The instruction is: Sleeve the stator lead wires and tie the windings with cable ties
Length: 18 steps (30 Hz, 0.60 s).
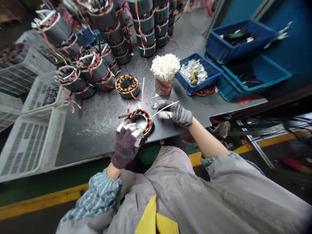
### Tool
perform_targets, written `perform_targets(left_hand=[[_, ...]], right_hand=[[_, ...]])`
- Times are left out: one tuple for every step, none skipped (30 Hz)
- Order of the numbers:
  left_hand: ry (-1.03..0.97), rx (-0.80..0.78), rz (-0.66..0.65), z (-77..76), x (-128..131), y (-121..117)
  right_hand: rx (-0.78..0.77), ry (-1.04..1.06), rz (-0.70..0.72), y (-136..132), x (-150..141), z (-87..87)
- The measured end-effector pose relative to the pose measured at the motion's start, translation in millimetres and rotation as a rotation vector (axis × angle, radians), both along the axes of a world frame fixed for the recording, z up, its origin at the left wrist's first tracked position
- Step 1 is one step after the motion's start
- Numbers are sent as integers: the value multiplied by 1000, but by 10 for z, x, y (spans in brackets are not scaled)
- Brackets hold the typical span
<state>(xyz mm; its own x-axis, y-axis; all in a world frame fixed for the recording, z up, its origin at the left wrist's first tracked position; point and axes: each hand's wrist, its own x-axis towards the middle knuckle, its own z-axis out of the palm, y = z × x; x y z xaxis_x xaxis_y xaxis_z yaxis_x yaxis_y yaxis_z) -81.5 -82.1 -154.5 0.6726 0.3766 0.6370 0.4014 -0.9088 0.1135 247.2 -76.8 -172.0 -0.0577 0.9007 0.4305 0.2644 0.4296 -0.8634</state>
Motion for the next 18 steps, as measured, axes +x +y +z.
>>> perform_targets(left_hand=[[-17, 43, 48, -39, 50, -49], [-34, 84, 93, -73, 101, -98], [-53, 121, 132, -102, 150, -140], [-70, 149, 164, -125, 191, -170], [-82, 169, 184, -142, 223, -184], [-90, 182, 194, -153, 243, -182], [-92, 185, 197, -158, 249, -166], [-90, 180, 196, -158, 244, -140], [-85, 166, 192, -153, 229, -109], [-77, 146, 187, -143, 209, -78], [-68, 118, 184, -131, 188, -49], [-58, 85, 186, -116, 170, -26], [-47, 53, 190, -99, 157, -10], [-38, 28, 195, -82, 151, 0], [-33, 12, 201, -65, 151, 3], [-31, 4, 206, -49, 156, 2], [-29, 2, 210, -34, 162, -4], [-24, 1, 212, -22, 168, -11]], right_hand=[[6, 18, -170, 52, 155, 29], [21, 42, -353, 128, 299, 64], [38, 67, -521, 228, 424, 102], [52, 86, -656, 346, 522, 137], [60, 98, -750, 473, 590, 167], [63, 105, -805, 600, 630, 188], [66, 111, -828, 715, 648, 198], [74, 123, -832, 807, 652, 198], [89, 145, -824, 872, 651, 190], [107, 180, -811, 905, 653, 177], [122, 224, -792, 910, 663, 163], [129, 277, -770, 888, 682, 151], [125, 336, -750, 846, 707, 146], [110, 390, -732, 789, 731, 150], [88, 431, -712, 721, 744, 166], [71, 457, -695, 642, 735, 193], [74, 470, -682, 550, 694, 227], [109, 477, -677, 443, 616, 264]])
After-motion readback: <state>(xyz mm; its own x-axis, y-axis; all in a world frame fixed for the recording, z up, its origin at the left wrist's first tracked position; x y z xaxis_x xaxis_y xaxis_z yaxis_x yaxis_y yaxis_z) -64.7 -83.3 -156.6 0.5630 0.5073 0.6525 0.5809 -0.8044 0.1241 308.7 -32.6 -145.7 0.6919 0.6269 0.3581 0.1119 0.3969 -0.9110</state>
